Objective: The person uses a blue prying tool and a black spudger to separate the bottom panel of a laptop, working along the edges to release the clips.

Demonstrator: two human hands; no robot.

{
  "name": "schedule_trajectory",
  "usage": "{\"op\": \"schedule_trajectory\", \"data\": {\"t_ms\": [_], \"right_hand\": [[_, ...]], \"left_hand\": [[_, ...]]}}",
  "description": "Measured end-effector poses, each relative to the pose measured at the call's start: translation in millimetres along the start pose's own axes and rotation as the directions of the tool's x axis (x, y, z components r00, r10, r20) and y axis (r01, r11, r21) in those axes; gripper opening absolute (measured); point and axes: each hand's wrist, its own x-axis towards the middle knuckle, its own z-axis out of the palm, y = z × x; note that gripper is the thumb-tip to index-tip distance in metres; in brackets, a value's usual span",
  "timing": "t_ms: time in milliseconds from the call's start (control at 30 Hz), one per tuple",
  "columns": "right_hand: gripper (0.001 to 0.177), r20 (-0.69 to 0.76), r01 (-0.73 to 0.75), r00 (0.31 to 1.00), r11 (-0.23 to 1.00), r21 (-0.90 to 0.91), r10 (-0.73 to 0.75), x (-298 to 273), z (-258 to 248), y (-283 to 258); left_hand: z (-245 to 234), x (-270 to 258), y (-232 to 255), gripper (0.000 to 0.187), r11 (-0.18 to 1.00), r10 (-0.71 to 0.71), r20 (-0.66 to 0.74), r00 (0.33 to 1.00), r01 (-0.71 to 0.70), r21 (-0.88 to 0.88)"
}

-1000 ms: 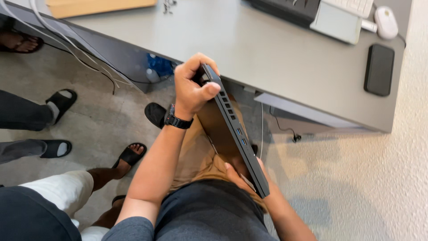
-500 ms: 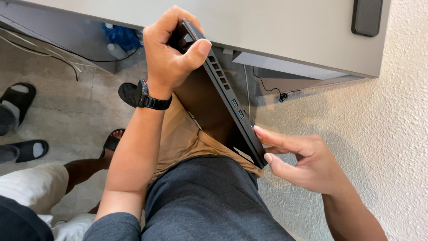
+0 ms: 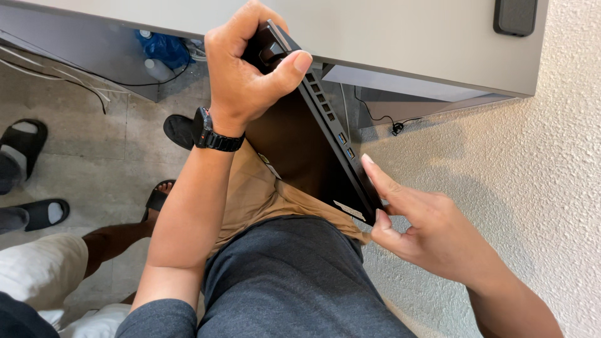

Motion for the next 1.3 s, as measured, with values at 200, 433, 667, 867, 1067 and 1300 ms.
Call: {"op": "schedule_trajectory", "data": {"t_ms": [200, 433, 667, 867, 1067, 1300], "right_hand": [[0.085, 0.066, -0.058, 0.996, 0.998, 0.038, 0.055, 3, -5, 4], [0.086, 0.120, -0.185, 0.977, 0.979, 0.083, 0.174, 4, -9, 11], [0.087, 0.144, -0.189, 0.975, 0.971, 0.146, 0.168, 6, -11, 12], [0.069, 0.004, 0.002, 1.000, 0.969, 0.249, -0.003, 3, 5, 13], [0.068, -0.105, 0.166, 0.984, 0.953, 0.255, -0.143, 5, 42, 6], [0.067, -0.165, 0.329, 0.944, 0.858, 0.394, -0.286, 29, 90, -13]], "left_hand": [[2, 2, -1, 0.037, 1.000, 0.009, 0.003, 1.000, -0.009, 0.007], [3, 6, 4, 0.036, 1.000, -0.001, 0.001, 1.000, 0.001, -0.003], [3, 6, 9, 0.035, 0.999, -0.054, -0.001, 0.999, 0.054, 0.003], [1, 1, 9, 0.039, 0.999, -0.032, 0.003, 0.999, 0.032, 0.013], [-15, -11, 13, 0.065, 0.999, -0.019, -0.018, 1.000, 0.019, -0.043], [-38, -30, -13, 0.072, 0.946, -0.055, -0.134, 0.989, 0.008, -0.325]]}}
